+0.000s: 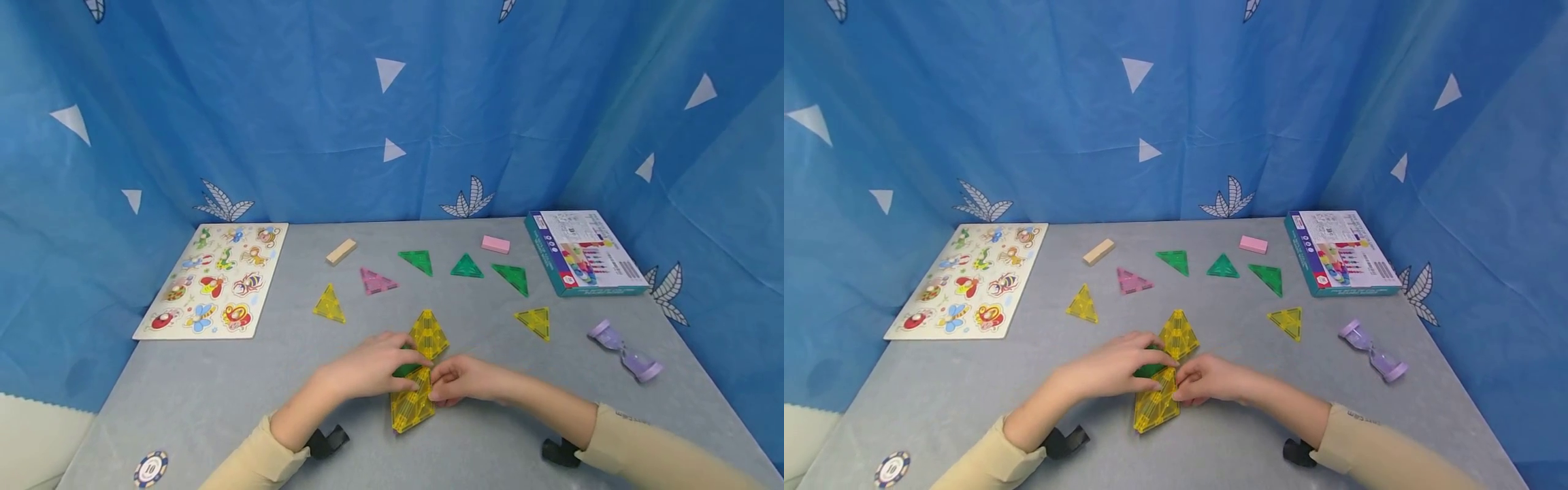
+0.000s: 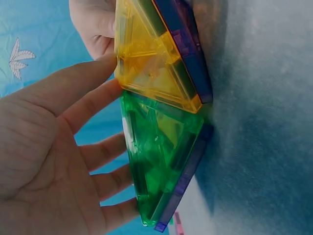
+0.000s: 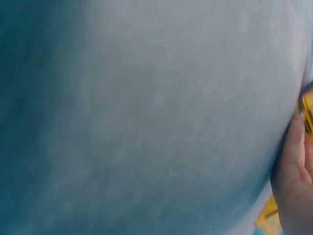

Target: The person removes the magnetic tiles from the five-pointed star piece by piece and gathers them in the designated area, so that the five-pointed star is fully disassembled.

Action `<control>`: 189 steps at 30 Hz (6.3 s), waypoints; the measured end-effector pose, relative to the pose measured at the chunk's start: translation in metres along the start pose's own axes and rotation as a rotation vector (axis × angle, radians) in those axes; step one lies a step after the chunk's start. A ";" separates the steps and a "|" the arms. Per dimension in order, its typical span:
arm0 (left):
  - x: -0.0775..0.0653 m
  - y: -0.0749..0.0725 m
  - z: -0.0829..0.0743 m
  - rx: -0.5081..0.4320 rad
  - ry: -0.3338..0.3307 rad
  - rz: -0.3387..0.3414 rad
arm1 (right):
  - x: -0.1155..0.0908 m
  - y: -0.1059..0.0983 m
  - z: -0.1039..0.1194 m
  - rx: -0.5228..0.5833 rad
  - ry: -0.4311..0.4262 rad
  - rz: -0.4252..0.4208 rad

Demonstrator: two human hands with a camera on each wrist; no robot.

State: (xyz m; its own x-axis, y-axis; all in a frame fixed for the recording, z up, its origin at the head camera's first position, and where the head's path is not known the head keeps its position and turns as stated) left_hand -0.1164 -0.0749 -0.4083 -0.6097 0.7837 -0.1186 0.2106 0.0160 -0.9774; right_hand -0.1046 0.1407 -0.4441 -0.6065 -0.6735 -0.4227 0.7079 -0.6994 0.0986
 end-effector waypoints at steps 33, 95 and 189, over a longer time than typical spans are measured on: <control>0.001 0.000 0.000 -0.005 0.032 -0.088 | -0.024 -0.064 0.011 -0.190 -0.280 -0.172; -0.006 0.008 0.009 -0.138 0.016 -0.125 | 0.023 0.032 -0.001 -0.012 -0.013 -0.102; -0.075 0.011 0.107 -0.542 -0.343 0.153 | 0.089 -0.109 0.063 -0.270 0.001 -0.322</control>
State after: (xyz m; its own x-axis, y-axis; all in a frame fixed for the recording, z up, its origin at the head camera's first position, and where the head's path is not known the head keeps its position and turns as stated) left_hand -0.1498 -0.2003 -0.4291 -0.7326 0.5608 -0.3857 0.6144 0.3009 -0.7293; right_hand -0.2583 0.1416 -0.4361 -0.8121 -0.4306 -0.3938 0.5518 -0.7861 -0.2786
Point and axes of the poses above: each hand's wrist, its own x-axis towards the middle knuckle, its own y-axis out of the palm, z = x × y, the point moved 1 cm from there along x, towards the middle knuckle, and after that the axes turned 12 degrees about x, right-handed, at the moved point
